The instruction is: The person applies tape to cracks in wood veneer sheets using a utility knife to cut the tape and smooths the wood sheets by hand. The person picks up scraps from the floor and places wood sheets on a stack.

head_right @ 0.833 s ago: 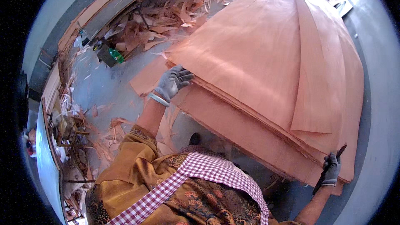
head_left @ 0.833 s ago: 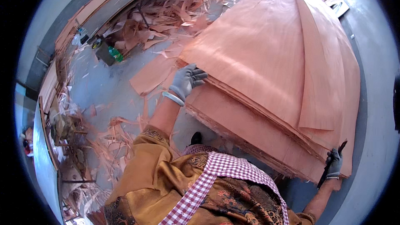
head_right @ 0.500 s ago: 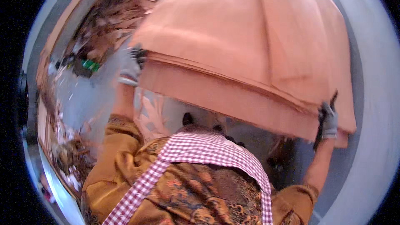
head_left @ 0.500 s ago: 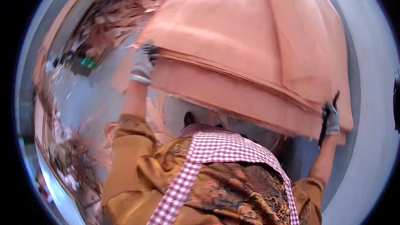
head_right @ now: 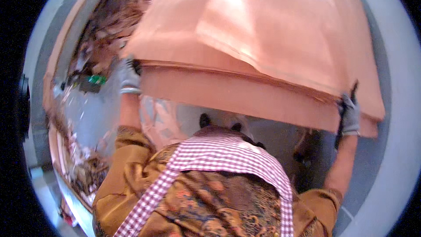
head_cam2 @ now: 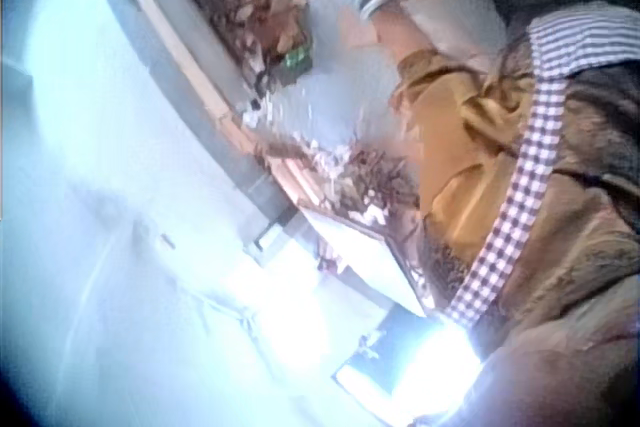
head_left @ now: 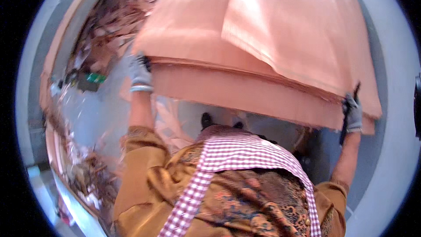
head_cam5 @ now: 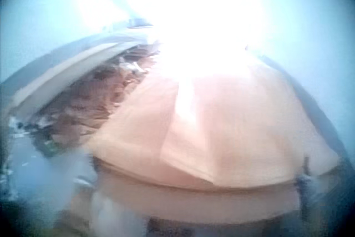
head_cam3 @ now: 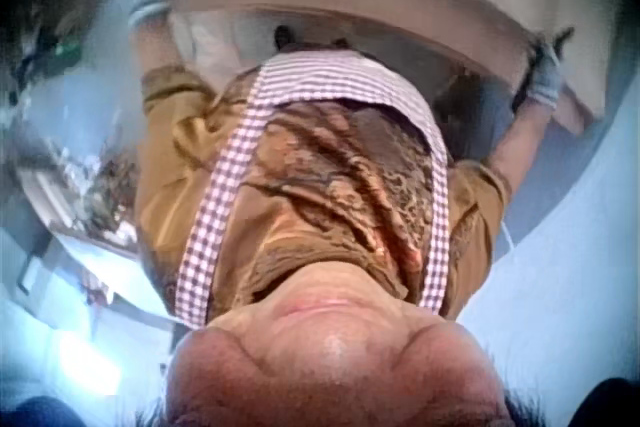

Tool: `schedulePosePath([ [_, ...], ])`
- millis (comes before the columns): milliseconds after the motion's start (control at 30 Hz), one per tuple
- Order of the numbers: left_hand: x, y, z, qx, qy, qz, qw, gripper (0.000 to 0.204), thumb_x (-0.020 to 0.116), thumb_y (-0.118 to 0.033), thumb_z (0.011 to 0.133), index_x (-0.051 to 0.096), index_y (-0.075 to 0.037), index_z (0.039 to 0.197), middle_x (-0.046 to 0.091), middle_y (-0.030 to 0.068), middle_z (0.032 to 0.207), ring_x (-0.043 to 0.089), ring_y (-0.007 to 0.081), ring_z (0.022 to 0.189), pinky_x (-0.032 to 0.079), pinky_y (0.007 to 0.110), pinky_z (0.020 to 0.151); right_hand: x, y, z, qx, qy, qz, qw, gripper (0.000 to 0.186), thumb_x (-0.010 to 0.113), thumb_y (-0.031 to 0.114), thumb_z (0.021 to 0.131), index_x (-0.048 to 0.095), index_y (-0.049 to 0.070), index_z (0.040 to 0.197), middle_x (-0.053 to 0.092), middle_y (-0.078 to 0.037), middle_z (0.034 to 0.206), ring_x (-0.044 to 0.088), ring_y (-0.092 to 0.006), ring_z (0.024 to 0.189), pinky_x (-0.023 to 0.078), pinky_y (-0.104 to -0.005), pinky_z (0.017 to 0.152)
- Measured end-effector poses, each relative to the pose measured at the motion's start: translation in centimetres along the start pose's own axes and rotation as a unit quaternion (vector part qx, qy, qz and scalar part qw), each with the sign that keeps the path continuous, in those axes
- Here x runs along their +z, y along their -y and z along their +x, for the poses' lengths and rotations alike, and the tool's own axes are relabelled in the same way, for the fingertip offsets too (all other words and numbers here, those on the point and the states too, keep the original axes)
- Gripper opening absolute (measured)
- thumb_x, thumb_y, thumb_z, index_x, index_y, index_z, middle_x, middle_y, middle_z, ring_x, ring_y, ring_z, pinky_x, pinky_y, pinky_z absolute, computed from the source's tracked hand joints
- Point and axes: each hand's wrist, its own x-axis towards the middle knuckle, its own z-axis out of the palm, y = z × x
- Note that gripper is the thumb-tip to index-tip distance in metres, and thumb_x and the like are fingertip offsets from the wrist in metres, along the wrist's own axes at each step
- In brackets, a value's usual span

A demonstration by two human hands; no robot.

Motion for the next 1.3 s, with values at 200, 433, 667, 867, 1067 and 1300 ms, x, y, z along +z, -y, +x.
schedulePosePath([
  [200,1.7,-0.1,-1.4,-0.024,-0.094,0.178,0.979,0.014,0.073,-0.013,0.075,0.066,-0.006,0.084,0.056,-0.001,0.069,0.046,0.0107,0.056,0.038,0.028,0.051,-1.0,-0.3,-0.1,-0.014,-0.003,-0.052,0.999,0.015,0.062,0.028,0.09,0.058,0.014,0.094,0.058,0.002,0.064,0.046,-0.0036,0.044,0.034,-0.0173,0.039],
  [433,1.6,0.9,-1.3,0.042,-0.077,0.2,0.976,0.015,0.073,-0.012,0.077,0.06,-0.006,0.076,0.054,-0.0014,0.067,0.044,0.0097,0.055,0.039,0.028,0.053,-2.0,-0.9,1.3,-0.015,0.009,-0.05,0.999,0.015,0.061,0.029,0.09,0.057,0.015,0.092,0.058,0.002,0.064,0.046,-0.0039,0.044,0.035,-0.0174,0.039],
  [667,1.7,-1.7,-6.0,-0.028,-0.039,0.123,0.991,0.015,0.06,-0.022,0.087,0.057,-0.008,0.083,0.051,-0.0008,0.062,0.04,0.0075,0.041,0.033,0.023,0.036,-1.2,-0.9,0.9,-0.014,0.001,-0.018,1.0,0.016,0.062,0.03,0.09,0.056,0.015,0.088,0.05,0.005,0.061,0.041,-0.0043,0.044,0.03,-0.0189,0.04],
  [867,3.4,-3.4,-7.6,-0.209,0.019,0.125,0.97,0.012,0.053,-0.019,0.087,0.056,-0.008,0.084,0.057,0.0021,0.067,0.042,0.0087,0.044,0.032,0.023,0.036,-1.7,-1.0,1.0,0.016,-0.003,-0.077,0.997,0.017,0.061,0.031,0.09,0.057,0.015,0.087,0.044,0.008,0.059,0.037,-0.0044,0.046,0.029,-0.0199,0.042],
  [1067,2.9,-3.4,-5.7,-0.284,0.088,0.042,0.954,0.022,0.055,-0.028,0.09,0.054,-0.008,0.084,0.059,0.0033,0.067,0.057,0.014,0.052,0.04,0.023,0.038,-2.3,-1.9,1.5,-0.002,0.018,-0.038,0.999,0.017,0.061,0.03,0.09,0.058,0.013,0.088,0.047,0.007,0.062,0.04,-0.0044,0.048,0.03,-0.0195,0.044],
  [1300,7.4,-4.0,-9.9,0.013,-0.008,0.348,0.937,0.035,0.063,-0.037,0.085,0.056,-0.003,0.079,0.058,0.004,0.062,0.057,0.0123,0.048,0.043,0.026,0.04,-2.4,-1.5,1.8,-0.003,0.022,-0.057,0.998,0.017,0.063,0.03,0.089,0.057,0.015,0.084,0.05,0.006,0.061,0.042,-0.0046,0.047,0.031,-0.0197,0.042],
])
